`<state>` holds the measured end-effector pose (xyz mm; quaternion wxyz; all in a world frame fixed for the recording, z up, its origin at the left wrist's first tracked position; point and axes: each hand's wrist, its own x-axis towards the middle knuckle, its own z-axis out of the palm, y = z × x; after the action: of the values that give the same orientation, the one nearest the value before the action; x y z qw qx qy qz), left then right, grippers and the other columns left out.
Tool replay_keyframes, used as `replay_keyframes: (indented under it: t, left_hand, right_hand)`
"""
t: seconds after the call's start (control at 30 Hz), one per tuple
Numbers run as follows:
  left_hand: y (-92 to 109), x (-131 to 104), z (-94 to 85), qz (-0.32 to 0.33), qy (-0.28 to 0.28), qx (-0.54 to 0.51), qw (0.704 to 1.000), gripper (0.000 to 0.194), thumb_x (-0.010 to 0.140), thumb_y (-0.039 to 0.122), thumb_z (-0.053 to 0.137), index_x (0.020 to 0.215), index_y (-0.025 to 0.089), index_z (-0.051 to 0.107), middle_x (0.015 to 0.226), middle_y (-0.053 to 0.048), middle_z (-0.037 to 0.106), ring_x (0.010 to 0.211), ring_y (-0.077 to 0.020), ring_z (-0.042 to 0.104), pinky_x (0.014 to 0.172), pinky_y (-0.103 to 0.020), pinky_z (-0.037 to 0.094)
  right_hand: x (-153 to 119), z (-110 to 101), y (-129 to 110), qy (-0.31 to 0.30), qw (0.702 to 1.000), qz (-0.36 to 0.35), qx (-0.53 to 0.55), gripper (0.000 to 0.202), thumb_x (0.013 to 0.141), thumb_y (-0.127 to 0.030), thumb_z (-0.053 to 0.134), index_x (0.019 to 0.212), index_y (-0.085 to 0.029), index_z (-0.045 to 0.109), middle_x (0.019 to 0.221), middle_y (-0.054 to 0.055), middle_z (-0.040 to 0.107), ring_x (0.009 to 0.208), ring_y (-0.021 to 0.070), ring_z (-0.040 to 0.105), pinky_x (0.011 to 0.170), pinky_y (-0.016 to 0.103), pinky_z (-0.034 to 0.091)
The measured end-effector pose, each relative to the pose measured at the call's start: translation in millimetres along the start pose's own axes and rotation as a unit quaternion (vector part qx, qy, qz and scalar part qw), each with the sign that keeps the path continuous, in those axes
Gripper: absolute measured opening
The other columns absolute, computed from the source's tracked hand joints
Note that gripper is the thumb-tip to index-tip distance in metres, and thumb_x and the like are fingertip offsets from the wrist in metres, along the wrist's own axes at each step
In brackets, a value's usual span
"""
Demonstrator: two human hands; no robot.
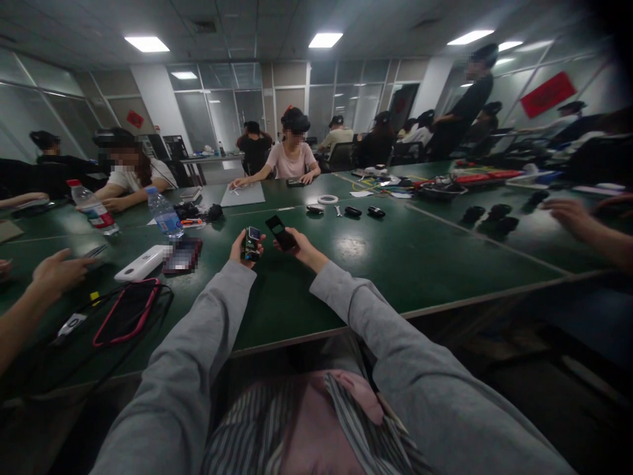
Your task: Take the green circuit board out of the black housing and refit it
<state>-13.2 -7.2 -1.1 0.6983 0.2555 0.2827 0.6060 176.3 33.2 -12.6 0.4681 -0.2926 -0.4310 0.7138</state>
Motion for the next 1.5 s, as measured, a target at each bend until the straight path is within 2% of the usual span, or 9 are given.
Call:
replay_keyframes:
  t: [0.17, 0.33, 0.53, 0.73, 0.93, 1.1, 1.2, 1.37, 1.5]
  left_hand:
    - [0.0, -0.7, 1.3, -0.004, -0.020, -0.006, 1.000, 0.039, 0.084, 0.044, 0.050, 0.102, 0.011, 0.058, 0.080, -0.010, 0.066, 0.048, -0.0092, 0.056, 0.047, -0.022, 0.048]
    - [2.8, -2.4, 2.7, -0.016, -0.036, -0.016, 0.999, 0.039, 0.086, 0.044, 0.046, 0.100, 0.011, 0.059, 0.076, -0.009, 0.065, 0.046, -0.0079, 0.053, 0.044, -0.021, 0.045]
    - [5.8, -8.5, 8.9, -0.027, -0.034, -0.011, 0.999, 0.040, 0.087, 0.044, 0.042, 0.102, 0.011, 0.059, 0.073, -0.009, 0.063, 0.044, -0.0073, 0.050, 0.042, -0.020, 0.043]
    - [8.0, -13.9, 11.8, -0.030, -0.050, -0.014, 0.998, 0.041, 0.087, 0.044, 0.043, 0.107, 0.012, 0.058, 0.075, -0.008, 0.063, 0.046, -0.0074, 0.051, 0.045, -0.021, 0.045]
    - [8.0, -11.9, 9.1, -0.020, -0.058, -0.025, 0.998, 0.039, 0.087, 0.043, 0.044, 0.105, 0.012, 0.058, 0.077, -0.008, 0.063, 0.048, -0.0076, 0.052, 0.046, -0.021, 0.045]
    - [7.1, -13.3, 14.7, 0.005, -0.055, -0.045, 0.997, 0.037, 0.085, 0.043, 0.047, 0.103, 0.013, 0.058, 0.080, -0.008, 0.063, 0.050, -0.0076, 0.053, 0.049, -0.021, 0.046]
    - [7.5, -13.1, 18.0, 0.024, -0.040, -0.061, 0.997, 0.035, 0.085, 0.043, 0.048, 0.101, 0.013, 0.057, 0.083, -0.008, 0.064, 0.055, -0.0095, 0.056, 0.053, -0.023, 0.048]
    - [10.4, -14.8, 23.1, 0.038, -0.027, -0.051, 0.998, 0.038, 0.083, 0.048, 0.050, 0.091, 0.012, 0.059, 0.081, -0.010, 0.065, 0.067, -0.0156, 0.062, 0.064, -0.029, 0.052]
    - [14.7, -22.4, 34.8, 0.023, -0.023, -0.014, 0.999, 0.042, 0.084, 0.052, 0.044, 0.084, 0.013, 0.061, 0.071, -0.008, 0.064, 0.074, -0.0189, 0.064, 0.073, -0.032, 0.052]
  right_hand:
    - [3.2, -1.6, 7.8, 0.044, 0.994, -0.035, -0.097, 0.026, 0.081, -0.040, 0.057, 0.091, -0.016, 0.056, 0.076, 0.003, 0.061, 0.063, 0.0130, 0.060, 0.062, 0.029, 0.054]
    - [8.1, -8.6, 12.9, 0.096, 0.956, -0.117, -0.251, 0.029, 0.078, -0.040, 0.058, 0.095, -0.017, 0.062, 0.081, 0.001, 0.062, 0.068, 0.0096, 0.057, 0.064, 0.022, 0.049]
    - [5.6, -15.1, 8.0, 0.067, 0.912, -0.146, -0.377, 0.041, 0.077, -0.053, 0.055, 0.089, -0.015, 0.068, 0.075, 0.001, 0.063, 0.071, 0.0117, 0.055, 0.065, 0.022, 0.043]
    - [2.4, -26.2, 0.5, 0.069, 0.894, -0.133, -0.422, 0.047, 0.076, -0.058, 0.053, 0.081, -0.015, 0.071, 0.069, 0.001, 0.062, 0.067, 0.0129, 0.053, 0.063, 0.023, 0.039]
    - [6.3, -28.9, -0.6, 0.091, 0.882, -0.164, -0.431, 0.028, 0.079, -0.042, 0.055, 0.080, -0.018, 0.070, 0.077, 0.001, 0.065, 0.076, 0.0148, 0.056, 0.075, 0.027, 0.042]
    - [-8.1, -11.8, -10.6, 0.176, 0.841, -0.281, -0.428, 0.024, 0.084, -0.035, 0.047, 0.093, -0.021, 0.065, 0.095, 0.006, 0.061, 0.094, 0.0190, 0.052, 0.094, 0.036, 0.037]
    - [-27.4, 11.5, -15.8, 0.182, 0.811, -0.341, -0.440, 0.028, 0.088, -0.036, 0.042, 0.101, -0.021, 0.061, 0.104, 0.008, 0.056, 0.105, 0.0219, 0.046, 0.101, 0.039, 0.031]
    - [-56.0, 57.9, -8.4, 0.073, 0.778, -0.382, -0.494, 0.035, 0.088, -0.035, 0.044, 0.120, -0.023, 0.052, 0.117, 0.009, 0.047, 0.114, 0.0248, 0.040, 0.104, 0.042, 0.031]
    - [-57.0, 73.4, 6.0, 0.004, 0.709, -0.412, -0.573, 0.050, 0.084, -0.033, 0.054, 0.132, -0.024, 0.044, 0.125, 0.011, 0.041, 0.118, 0.0275, 0.038, 0.101, 0.047, 0.034]
